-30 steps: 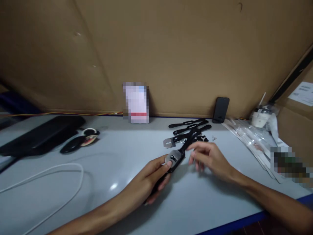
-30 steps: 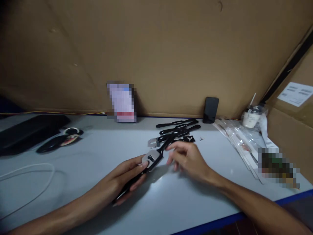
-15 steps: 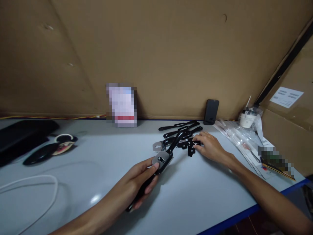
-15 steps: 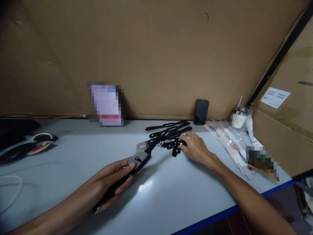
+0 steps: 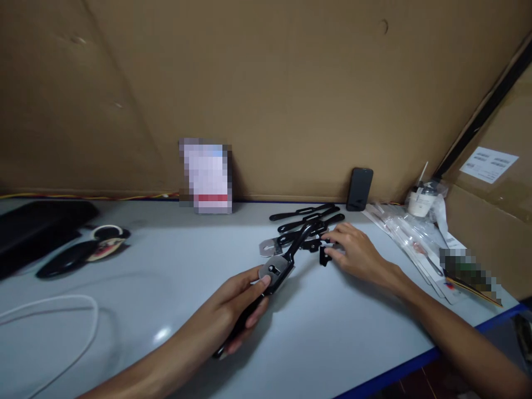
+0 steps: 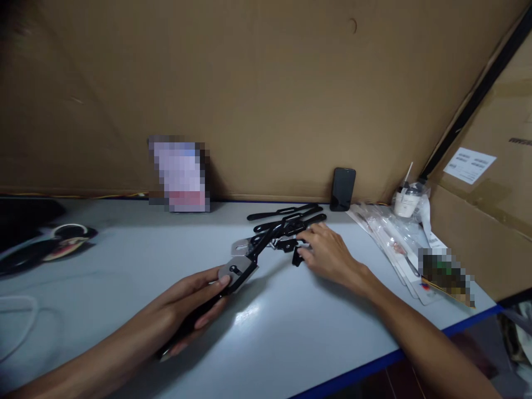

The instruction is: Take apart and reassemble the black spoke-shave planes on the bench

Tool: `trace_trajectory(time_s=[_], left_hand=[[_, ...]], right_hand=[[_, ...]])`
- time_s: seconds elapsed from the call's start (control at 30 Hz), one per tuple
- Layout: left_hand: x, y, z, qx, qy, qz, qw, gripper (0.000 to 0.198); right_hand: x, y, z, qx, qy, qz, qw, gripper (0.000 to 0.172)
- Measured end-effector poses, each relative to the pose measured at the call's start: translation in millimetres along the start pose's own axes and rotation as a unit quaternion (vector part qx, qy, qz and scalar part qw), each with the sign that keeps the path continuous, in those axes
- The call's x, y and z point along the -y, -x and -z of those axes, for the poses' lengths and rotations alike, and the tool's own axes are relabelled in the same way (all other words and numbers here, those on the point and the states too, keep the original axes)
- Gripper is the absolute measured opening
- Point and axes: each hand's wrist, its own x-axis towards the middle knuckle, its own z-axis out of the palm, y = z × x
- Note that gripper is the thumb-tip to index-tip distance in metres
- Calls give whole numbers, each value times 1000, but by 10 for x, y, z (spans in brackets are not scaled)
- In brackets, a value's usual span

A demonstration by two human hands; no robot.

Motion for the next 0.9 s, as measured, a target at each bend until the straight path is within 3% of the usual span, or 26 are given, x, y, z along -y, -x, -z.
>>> trace_trajectory(time_s=[0.27, 0.47, 0.77, 0.9], left_hand=[[-65, -4, -38, 7, -31, 35, 999, 51], [-152, 26, -63, 30, -47, 47, 997, 51], [-149, 24, -66, 30, -55, 42, 997, 54], [-133, 21, -55, 20, -59, 45, 997, 56]], right_hand=[[86, 65, 7, 61, 13, 13, 998, 18], [30, 74, -35, 58, 12, 30, 998, 29], [24, 72, -30, 63, -3, 26, 998, 26], [29, 37, -8, 66, -23, 20, 997, 17]])
